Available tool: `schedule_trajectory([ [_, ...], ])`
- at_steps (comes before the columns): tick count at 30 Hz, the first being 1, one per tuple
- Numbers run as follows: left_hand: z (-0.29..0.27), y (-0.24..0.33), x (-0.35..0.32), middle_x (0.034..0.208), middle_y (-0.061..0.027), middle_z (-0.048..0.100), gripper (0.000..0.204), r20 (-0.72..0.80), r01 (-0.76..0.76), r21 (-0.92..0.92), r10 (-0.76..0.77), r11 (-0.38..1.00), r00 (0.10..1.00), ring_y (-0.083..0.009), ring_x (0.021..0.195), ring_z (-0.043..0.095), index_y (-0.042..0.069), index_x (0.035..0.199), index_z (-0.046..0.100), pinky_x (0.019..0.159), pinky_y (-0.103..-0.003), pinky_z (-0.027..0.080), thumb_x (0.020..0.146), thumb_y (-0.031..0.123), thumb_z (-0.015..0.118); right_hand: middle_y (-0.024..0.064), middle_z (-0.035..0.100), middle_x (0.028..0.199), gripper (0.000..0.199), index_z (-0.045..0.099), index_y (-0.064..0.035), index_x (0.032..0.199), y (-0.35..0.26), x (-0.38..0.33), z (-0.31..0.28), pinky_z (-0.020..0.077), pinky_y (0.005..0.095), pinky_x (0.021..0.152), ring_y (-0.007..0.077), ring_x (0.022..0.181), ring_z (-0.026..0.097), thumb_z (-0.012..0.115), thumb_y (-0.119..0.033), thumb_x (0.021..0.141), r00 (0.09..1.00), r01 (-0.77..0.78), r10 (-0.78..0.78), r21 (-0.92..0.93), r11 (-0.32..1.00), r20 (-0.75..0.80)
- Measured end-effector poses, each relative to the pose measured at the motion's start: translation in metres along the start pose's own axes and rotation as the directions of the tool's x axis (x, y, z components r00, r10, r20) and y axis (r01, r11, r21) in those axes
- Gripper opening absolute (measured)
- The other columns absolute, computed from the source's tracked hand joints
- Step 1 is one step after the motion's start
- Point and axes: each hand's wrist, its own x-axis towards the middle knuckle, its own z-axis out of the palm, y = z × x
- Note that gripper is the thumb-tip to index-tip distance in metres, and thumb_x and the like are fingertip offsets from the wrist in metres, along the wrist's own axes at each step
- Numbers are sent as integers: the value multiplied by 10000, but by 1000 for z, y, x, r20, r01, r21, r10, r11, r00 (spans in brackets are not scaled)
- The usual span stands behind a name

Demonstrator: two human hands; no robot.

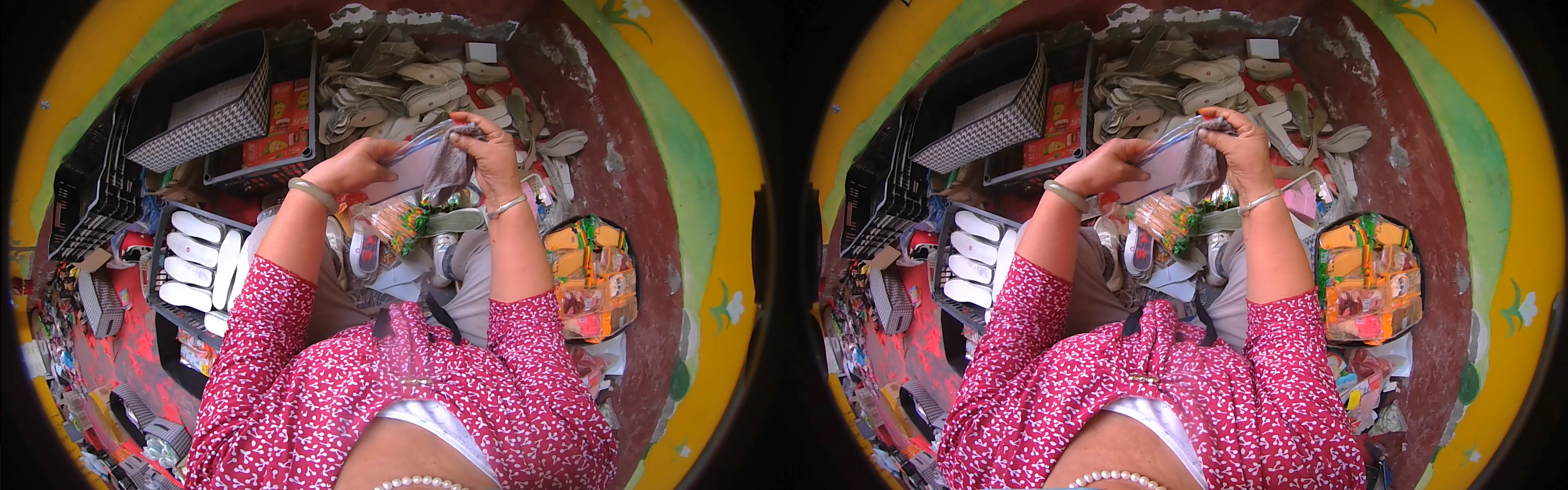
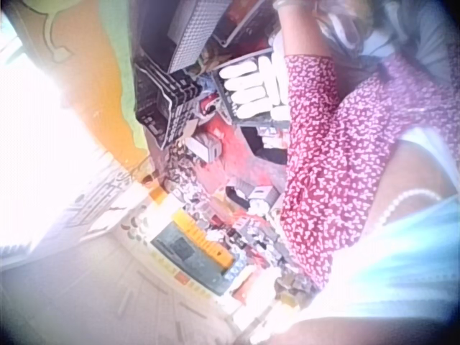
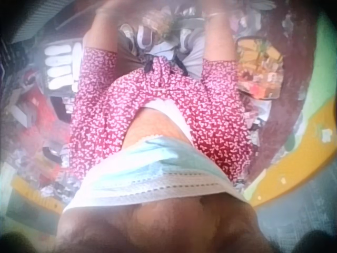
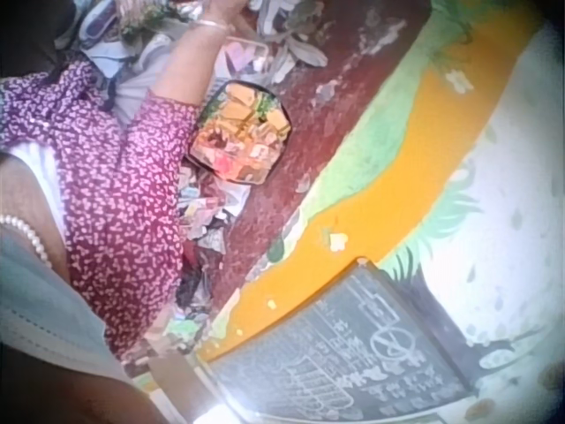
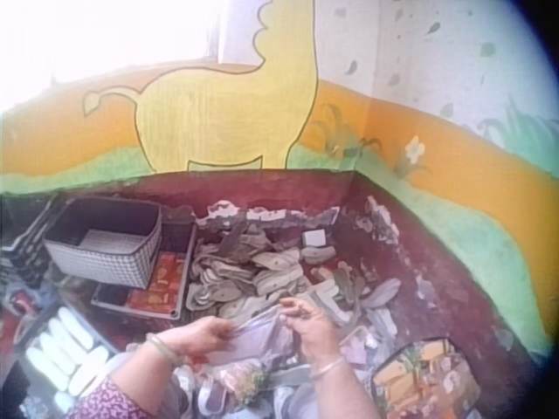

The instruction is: The person is packaging shoe insoles into plastic bags by hand, occasionally using a cloth to wipe the insoles before inserting them and then placing the finished packs into a container.

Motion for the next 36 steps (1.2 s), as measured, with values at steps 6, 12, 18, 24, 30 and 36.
schedule_trajectory([
  [6, 4, 1, 2, 1056, -26, 617, 507, 68, 61, -114, -53, 992, 996, -71, 921, 533, 1, 1272, 484, 849, -218, 429, 778, -89, 553, 67, 647, 834, 271, 657, 49, 938, 12, 2, 5, 487, 199, 679, 111, 732, 602, 609, 163, 696, 975, 87, -57, 132, 987, -215],
  [12, 9, 1, 5, 1018, 15, 608, 483, 16, -53, -16, 53, 998, 998, -62, 872, 519, -5, 1242, 513, 832, -211, 427, 769, -91, 560, 83, 650, 832, 299, 649, 53, 951, 11, 6, 5, 491, 218, 692, 135, 719, 607, 609, 162, 675, 917, 182, -110, 157, 971, -384],
  [18, 4, -1, -7, 1042, -10, 611, 499, 30, 65, 85, -68, 994, 997, -83, 907, 542, -12, 1243, 506, 855, -241, 436, 754, -90, 572, 93, 589, 1056, 284, 553, -89, 1102, -28, 19, -77, 464, 425, 867, 233, 969, 565, 550, -18, 827, 728, 336, -111, 211, 918, -676],
  [24, -3, 0, 3, 1118, -92, 594, 542, -149, -93, -591, 4, 801, 989, -164, 997, 585, -9, 1274, 466, 909, -290, 443, 746, -115, 536, 144, 539, 1212, 279, 501, -107, 1171, -32, 18, -120, 366, 535, 971, 321, 1149, 475, 463, -239, 928, 817, 455, -169, 437, 776, -551],
  [30, -4, 1, 2, 1136, -119, 574, 526, -311, -222, -726, -22, 651, 950, -210, 1030, 583, 2, 1272, 419, 926, -347, 457, 770, -102, 533, 144, 520, 1248, 330, 475, -117, 1202, -45, 5, -51, 388, 507, 966, 315, 1165, 475, 491, -292, 923, 888, 453, -365, 389, 802, -281],
  [36, 7, 12, 2, 1116, -101, 579, 481, -265, -225, -807, 5, 546, 964, -203, 1021, 584, 17, 1257, 418, 919, -344, 463, 800, -55, 548, 76, 525, 1244, 327, 467, -108, 1230, -13, 2, 31, 411, 336, 950, 187, 1117, 505, 510, -235, 931, 815, 569, -576, -267, 778, 60],
])
